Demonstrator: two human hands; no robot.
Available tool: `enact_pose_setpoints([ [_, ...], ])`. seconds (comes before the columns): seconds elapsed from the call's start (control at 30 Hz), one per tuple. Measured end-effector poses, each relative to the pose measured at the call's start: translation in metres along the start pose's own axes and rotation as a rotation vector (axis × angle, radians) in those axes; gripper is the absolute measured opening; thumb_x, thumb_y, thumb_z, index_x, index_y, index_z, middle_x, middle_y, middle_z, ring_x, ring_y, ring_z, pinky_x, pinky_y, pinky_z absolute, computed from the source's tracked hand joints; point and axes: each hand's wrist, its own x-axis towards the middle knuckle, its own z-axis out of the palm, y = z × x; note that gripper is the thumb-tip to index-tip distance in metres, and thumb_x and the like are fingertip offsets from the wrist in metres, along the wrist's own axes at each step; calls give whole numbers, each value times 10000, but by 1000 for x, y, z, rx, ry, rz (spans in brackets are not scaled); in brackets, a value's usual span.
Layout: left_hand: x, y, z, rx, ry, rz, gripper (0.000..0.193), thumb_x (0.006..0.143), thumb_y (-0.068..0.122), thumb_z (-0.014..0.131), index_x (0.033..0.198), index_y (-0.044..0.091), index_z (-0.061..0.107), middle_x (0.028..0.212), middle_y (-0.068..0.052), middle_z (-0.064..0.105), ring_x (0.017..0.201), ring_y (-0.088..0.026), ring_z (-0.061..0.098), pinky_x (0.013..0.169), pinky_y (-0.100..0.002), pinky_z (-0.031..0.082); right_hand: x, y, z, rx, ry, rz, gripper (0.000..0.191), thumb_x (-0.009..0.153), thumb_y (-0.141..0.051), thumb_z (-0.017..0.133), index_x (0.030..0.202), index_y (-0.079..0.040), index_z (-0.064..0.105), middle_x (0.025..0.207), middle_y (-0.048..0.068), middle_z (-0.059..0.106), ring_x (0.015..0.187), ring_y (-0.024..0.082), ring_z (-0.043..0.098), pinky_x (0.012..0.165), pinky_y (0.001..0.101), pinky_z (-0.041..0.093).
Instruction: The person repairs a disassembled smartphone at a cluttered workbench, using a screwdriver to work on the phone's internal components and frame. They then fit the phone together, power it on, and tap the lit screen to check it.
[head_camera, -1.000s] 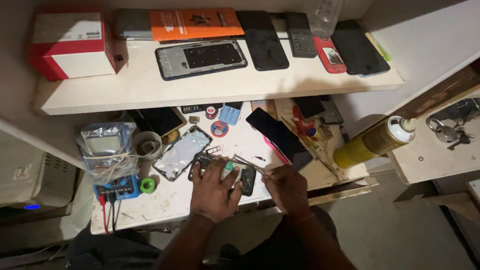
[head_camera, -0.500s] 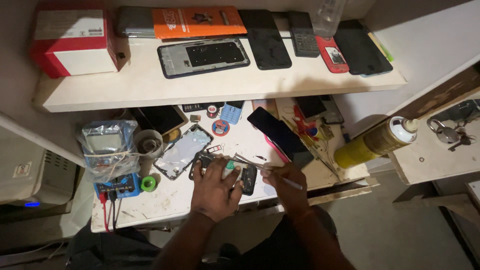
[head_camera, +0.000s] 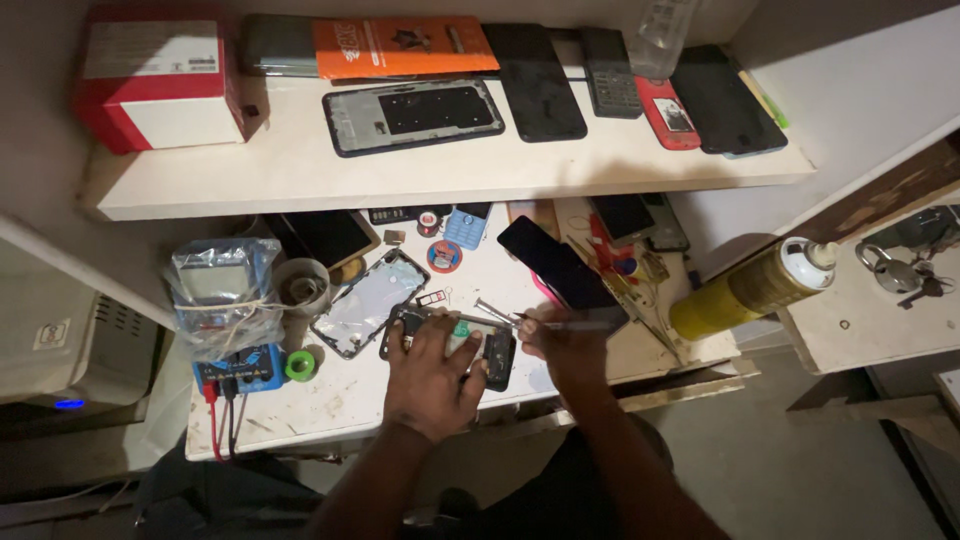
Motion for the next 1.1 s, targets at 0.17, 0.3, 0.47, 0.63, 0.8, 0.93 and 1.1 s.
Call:
enact_pose_setpoints([
  [0.17,2,0,-2,-14,0,-17,390,862,338,664,1171,120,759,1325,-193,597,1317,-341,512,1099,-669,257,28,0,12,-120,-79,-123,123,949,-140,661,1003,-41,610,838,47,687,714,129,700,596,287,587],
  [0.3,3,-1,-3,-24,15,-20,374,862,336,674,1156,122,760,1340,-179,606,1319,-327,521,1096,-670,270,43,-20,11,-406,-261,-171,122,985,-129,618,1013,-10,627,766,68,683,691,117,663,641,259,558],
  [0.47,3,-2,-2,-13,18,-9,369,868,336,665,1150,119,762,1334,-177,606,1327,-327,518,1090,-669,273,55,-32,9,-490,-413,-118,108,954,-101,612,972,-6,661,780,45,704,700,105,682,651,270,556],
  [0.63,4,-3,0,3,9,-8,375,879,344,647,1150,115,764,1337,-184,599,1328,-324,514,1094,-663,270,63,-31,14,-424,-587,-178,97,993,-82,616,990,0,669,831,62,657,744,102,628,683,275,532],
  [0.8,4,-3,1,23,-19,-15,389,886,358,643,1164,113,765,1322,-196,586,1327,-331,505,1088,-675,251,67,-43,18,-580,-678,-274,77,976,-68,630,954,0,658,837,79,630,715,137,644,649,295,545],
  [0.93,3,-4,2,6,11,-4,390,898,358,638,1177,114,760,1330,-181,588,1335,-328,500,1109,-660,254,71,-55,25,-740,-742,-434,41,913,-22,644,919,17,636,857,111,648,771,201,698,690,333,563],
  [1.1,3,-4,3,11,15,3,389,891,354,641,1174,114,760,1339,-179,590,1346,-322,498,1107,-655,250,82,-58,30,-810,-841,-500,47,862,36,582,896,24,613,895,148,654,854,254,726,757,359,595],
])
